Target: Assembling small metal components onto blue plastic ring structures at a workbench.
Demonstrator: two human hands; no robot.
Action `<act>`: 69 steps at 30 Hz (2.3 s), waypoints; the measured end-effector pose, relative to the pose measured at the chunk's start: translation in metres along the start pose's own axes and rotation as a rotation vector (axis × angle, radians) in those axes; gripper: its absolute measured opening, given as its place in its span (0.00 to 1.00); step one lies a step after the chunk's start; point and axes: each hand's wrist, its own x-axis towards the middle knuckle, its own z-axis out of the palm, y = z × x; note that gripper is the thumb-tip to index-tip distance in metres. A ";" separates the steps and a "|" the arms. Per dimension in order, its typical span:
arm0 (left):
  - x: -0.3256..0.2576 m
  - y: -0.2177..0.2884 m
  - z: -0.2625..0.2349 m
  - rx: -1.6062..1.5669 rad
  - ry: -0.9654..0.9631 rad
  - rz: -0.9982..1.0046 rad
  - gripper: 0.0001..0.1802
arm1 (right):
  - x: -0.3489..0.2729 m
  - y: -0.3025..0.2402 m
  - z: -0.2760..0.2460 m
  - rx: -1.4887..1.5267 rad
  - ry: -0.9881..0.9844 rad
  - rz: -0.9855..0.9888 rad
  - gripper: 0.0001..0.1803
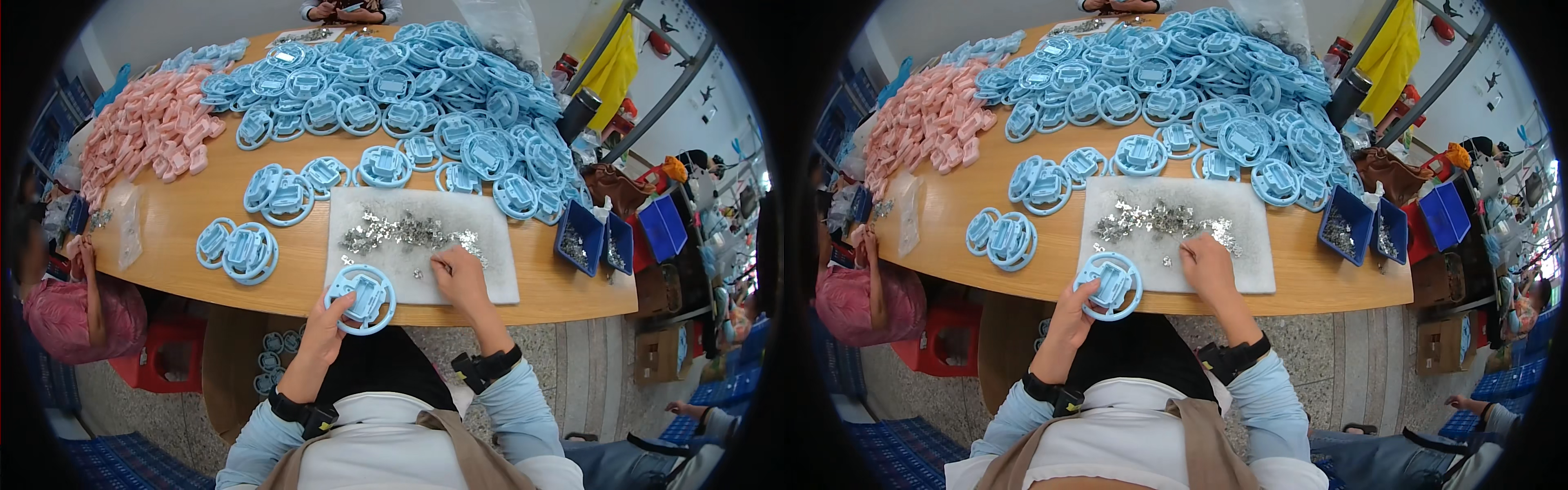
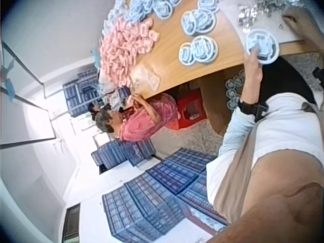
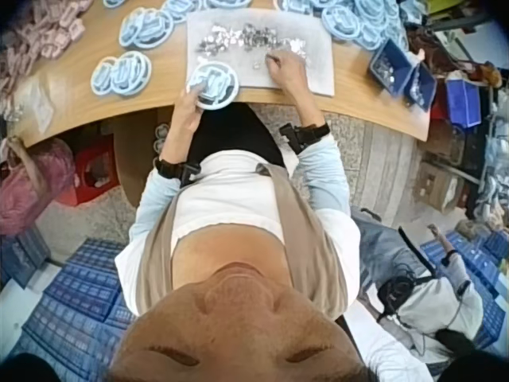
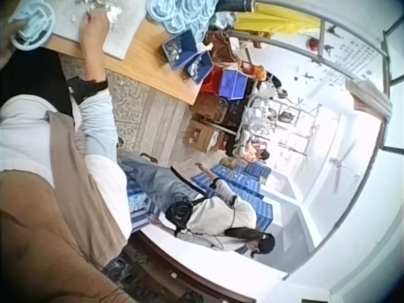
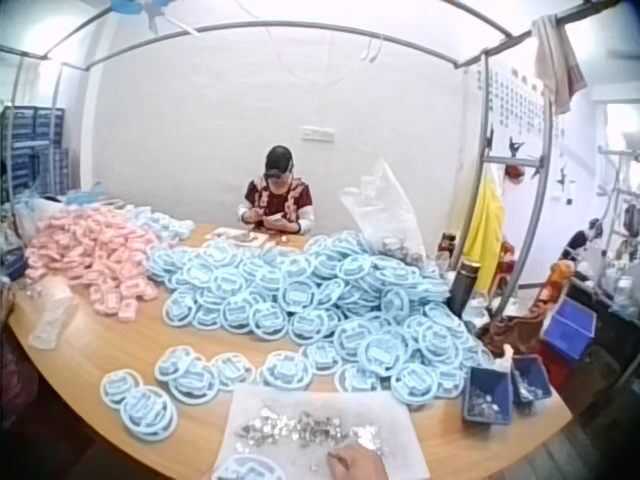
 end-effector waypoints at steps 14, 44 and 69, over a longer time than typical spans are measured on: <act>0.006 -0.003 0.008 0.063 -0.060 -0.009 0.16 | -0.001 0.003 -0.006 0.009 -0.263 -0.263 0.08; 0.011 -0.010 0.017 0.053 -0.064 0.018 0.18 | -0.006 -0.055 0.022 0.390 -0.141 -0.126 0.04; 0.004 -0.021 0.014 -0.045 0.013 0.055 0.17 | -0.033 -0.074 0.035 -0.128 -0.144 -0.210 0.15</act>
